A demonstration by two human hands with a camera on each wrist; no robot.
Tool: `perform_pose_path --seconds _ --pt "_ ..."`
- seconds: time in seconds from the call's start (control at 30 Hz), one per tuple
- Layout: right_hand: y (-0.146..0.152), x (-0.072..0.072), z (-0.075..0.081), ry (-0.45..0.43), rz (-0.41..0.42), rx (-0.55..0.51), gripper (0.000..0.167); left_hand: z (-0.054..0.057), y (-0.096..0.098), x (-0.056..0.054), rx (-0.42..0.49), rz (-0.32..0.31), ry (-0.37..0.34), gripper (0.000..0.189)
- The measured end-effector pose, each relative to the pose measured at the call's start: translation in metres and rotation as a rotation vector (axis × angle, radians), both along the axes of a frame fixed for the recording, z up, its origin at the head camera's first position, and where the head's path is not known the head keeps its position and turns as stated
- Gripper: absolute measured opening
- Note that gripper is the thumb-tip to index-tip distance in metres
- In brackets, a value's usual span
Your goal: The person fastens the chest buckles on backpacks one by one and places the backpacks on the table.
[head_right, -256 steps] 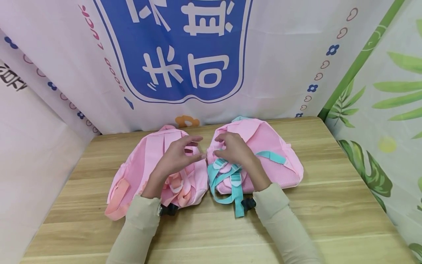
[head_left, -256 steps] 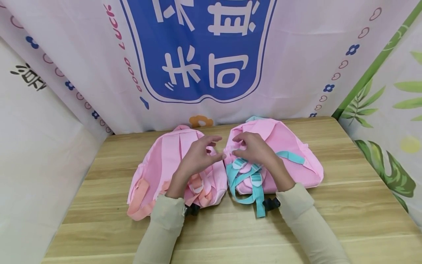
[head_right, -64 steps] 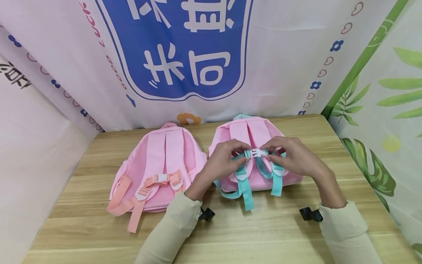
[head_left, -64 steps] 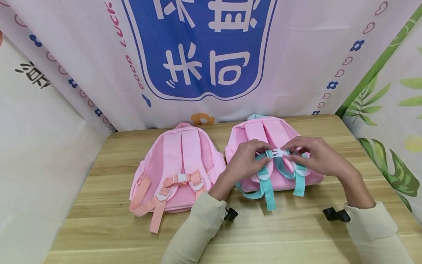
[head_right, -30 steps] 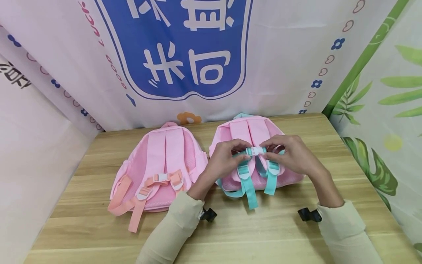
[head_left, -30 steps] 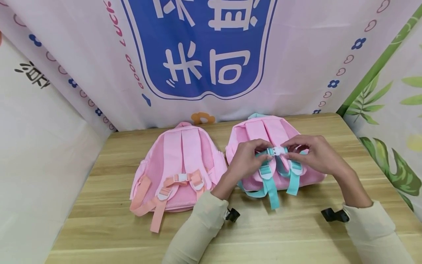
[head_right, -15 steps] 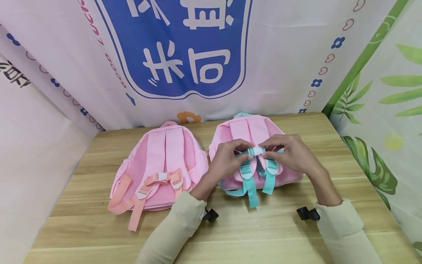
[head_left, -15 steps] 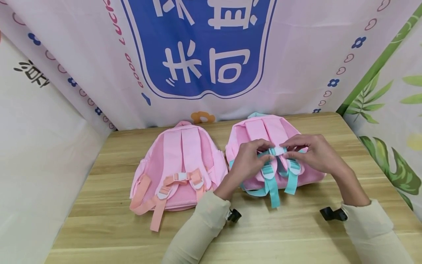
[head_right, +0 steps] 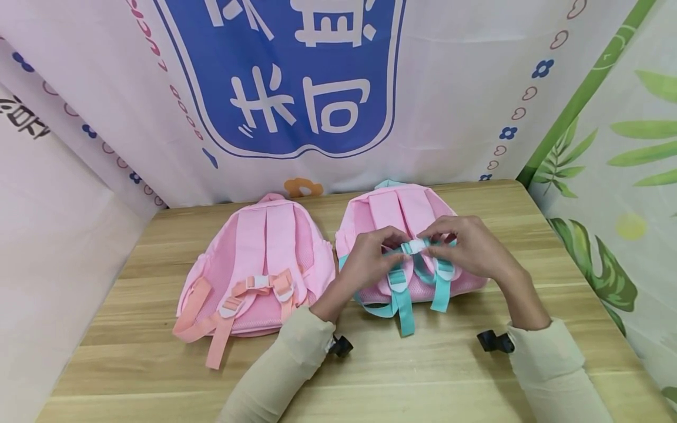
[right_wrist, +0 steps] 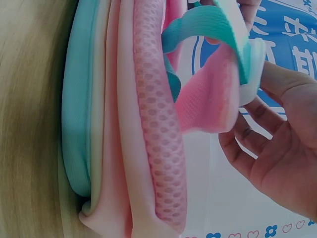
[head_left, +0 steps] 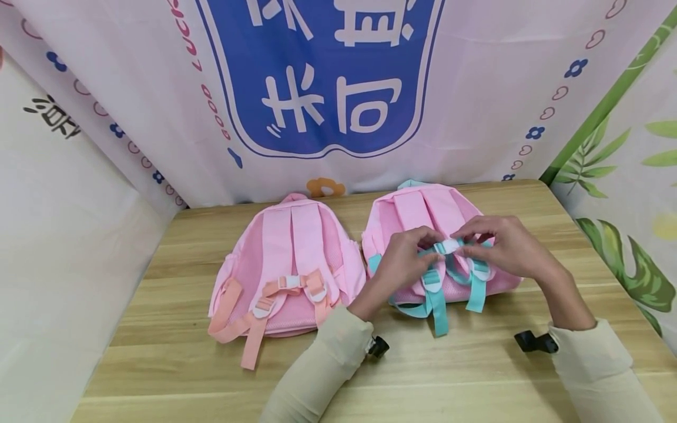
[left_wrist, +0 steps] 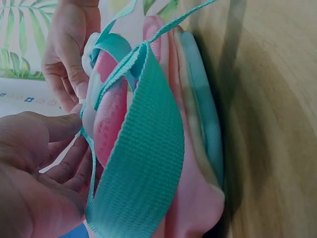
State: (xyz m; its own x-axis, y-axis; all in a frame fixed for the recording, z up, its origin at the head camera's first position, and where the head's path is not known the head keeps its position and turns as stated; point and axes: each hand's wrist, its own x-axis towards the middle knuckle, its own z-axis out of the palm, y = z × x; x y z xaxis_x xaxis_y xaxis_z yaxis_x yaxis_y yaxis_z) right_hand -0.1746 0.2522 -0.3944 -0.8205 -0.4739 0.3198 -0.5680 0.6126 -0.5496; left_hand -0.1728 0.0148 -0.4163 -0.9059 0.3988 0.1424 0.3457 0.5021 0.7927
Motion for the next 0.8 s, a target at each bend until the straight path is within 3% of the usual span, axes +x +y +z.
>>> perform_pose_path --seconds 0.27,0.53,0.8 --pt "0.0 -0.001 -0.003 -0.082 -0.021 0.089 0.028 -0.008 0.003 -0.001 -0.107 -0.008 0.041 0.025" --pt "0.0 -0.006 -0.011 -0.155 -0.022 0.12 0.026 -0.012 0.004 -0.002 -0.221 -0.008 0.041 0.026" --pt "-0.003 -0.008 -0.015 -0.185 -0.004 0.126 0.026 -0.014 0.004 -0.001 -0.301 -0.033 0.089 0.029"
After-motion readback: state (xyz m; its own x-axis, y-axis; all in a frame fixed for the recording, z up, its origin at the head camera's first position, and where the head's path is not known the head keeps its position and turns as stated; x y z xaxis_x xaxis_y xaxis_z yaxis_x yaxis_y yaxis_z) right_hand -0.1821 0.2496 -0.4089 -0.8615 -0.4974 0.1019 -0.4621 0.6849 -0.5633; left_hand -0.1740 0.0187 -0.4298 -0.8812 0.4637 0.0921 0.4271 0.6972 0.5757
